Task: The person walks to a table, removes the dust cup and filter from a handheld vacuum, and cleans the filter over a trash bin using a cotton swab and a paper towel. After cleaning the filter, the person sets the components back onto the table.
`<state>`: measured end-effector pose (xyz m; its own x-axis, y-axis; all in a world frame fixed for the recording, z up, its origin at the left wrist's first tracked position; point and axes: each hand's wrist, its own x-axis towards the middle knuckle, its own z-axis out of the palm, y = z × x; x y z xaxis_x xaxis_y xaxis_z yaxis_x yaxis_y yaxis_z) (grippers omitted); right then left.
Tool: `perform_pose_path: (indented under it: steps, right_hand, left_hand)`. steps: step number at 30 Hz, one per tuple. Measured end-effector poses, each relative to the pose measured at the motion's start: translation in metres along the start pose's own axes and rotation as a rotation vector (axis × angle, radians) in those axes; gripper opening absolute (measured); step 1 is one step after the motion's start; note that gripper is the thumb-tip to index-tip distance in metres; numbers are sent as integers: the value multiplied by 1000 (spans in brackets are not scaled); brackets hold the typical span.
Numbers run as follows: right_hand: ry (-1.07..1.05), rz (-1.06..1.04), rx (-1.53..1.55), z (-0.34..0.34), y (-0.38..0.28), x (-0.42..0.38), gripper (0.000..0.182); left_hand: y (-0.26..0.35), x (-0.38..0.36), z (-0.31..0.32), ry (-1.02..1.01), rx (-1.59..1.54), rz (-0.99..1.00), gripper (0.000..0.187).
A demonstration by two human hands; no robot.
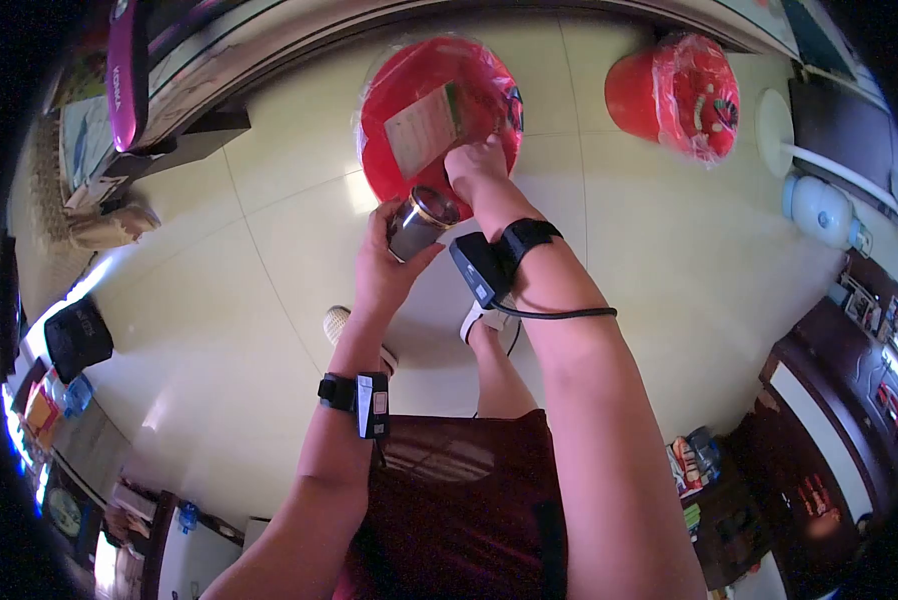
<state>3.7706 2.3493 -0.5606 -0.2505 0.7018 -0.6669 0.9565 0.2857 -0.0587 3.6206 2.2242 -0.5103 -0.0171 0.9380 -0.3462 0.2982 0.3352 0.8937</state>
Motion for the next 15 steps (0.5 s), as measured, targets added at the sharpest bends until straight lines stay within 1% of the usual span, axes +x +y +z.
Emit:
perform_pose_path:
  steps: [1, 2, 5, 8, 11, 14, 15]
  right_hand:
    - [-43, 21, -11, 2, 1, 0, 24]
    - [141, 24, 45, 3, 3, -2, 25]
    - [-94, 44, -98, 6, 2, 3, 17]
    - [111, -3, -68, 13, 6, 1, 18]
    - [159, -3, -73, 20, 7, 0, 19]
    - [-117, 46, -133, 6, 3, -1, 19]
    - [-35, 37, -106, 6, 3, -5, 21]
  left_hand:
    - [0, -1, 1, -4, 5, 12, 73]
    - [-1, 0, 1, 1, 9, 26, 73]
    - [-1, -1, -2, -2, -3, 17, 74]
    - [1, 2, 0, 2, 6, 10, 74]
    - [-2, -1, 0, -16, -14, -3, 74]
    - [-1, 1, -1, -9, -42, -19, 74]
    - [0, 0, 0, -15, -48, -26, 74]
